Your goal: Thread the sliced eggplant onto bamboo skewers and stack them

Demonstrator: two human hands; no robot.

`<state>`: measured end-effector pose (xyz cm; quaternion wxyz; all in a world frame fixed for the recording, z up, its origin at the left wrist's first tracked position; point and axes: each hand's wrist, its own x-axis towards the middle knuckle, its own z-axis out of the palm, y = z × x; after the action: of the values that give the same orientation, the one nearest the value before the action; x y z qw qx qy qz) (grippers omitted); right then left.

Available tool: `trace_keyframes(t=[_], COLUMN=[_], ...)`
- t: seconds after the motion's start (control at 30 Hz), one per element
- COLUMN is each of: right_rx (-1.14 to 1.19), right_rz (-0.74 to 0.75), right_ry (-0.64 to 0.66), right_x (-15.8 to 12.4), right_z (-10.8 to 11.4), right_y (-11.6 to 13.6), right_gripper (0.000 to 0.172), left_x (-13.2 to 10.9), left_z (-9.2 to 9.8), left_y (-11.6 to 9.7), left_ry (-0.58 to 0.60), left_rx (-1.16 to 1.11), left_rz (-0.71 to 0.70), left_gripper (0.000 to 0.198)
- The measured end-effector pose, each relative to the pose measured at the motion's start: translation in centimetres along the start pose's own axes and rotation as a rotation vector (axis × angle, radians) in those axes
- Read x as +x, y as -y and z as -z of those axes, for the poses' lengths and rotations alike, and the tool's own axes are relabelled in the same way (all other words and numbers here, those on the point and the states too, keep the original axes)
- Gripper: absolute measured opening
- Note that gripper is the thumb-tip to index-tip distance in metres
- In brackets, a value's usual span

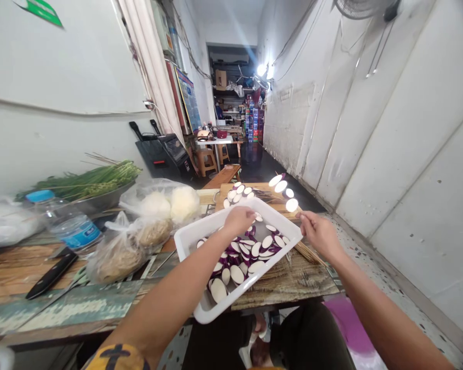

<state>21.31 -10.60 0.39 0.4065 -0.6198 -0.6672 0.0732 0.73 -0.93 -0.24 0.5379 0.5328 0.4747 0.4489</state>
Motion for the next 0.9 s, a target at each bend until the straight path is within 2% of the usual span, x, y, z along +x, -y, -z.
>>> trace_keyframes(t=[0.07, 0.17, 0.27, 0.43, 0.53, 0.63, 0.8, 0.9], right_rx=[-0.010, 0.008, 0.003, 0.002, -0.007, -0.049, -0.086, -0.114], right_rz=[0.081, 0.158, 0.176, 0.193, 0.230, 0.267, 0.272, 0.276], right_ry=[0.078, 0.168, 0.199, 0.250, 0.223, 0.200, 0.205, 0.211], right_x=[1.7, 2.7, 2.3, 1.3, 1.1, 0.9, 0.6, 0.3], right_z=[0.5, 0.1, -0.9, -1.8, -1.8, -1.6, -1.3, -1.3], right_y=[0.4, 1.1, 1.0, 0.1, -0.3, -0.7, -1.1, -1.3], right_gripper=[0.032, 0.034, 0.035, 0.034, 0.031, 0.029, 0.031, 0.032], left_x=[-0.3, -0.3, 0.2, 1.1, 1.3, 1.2, 0.7, 0.4], left_z=[-0.8, -1.3, -0.7, 0.2, 0.3, 0.2, 0.0, -0.2], left_y=[-0.2, -0.8, -1.0, -0.4, -0.1, 0.0, -0.6, -0.8], left_ry=[0.041, 0.021, -0.032, -0.017, -0.089, -0.137, -0.026, 0.073], left_rx=[-0.133, -0.469, -0.618, -0.560, -0.413, -0.302, -0.392, -0.449], left_rz=[0.063, 0.157, 0.126, 0.044, 0.012, 0.038, 0.166, 0.172], left_gripper=[0.008, 0.028, 0.032, 0.028, 0.024, 0.023, 0.024, 0.019])
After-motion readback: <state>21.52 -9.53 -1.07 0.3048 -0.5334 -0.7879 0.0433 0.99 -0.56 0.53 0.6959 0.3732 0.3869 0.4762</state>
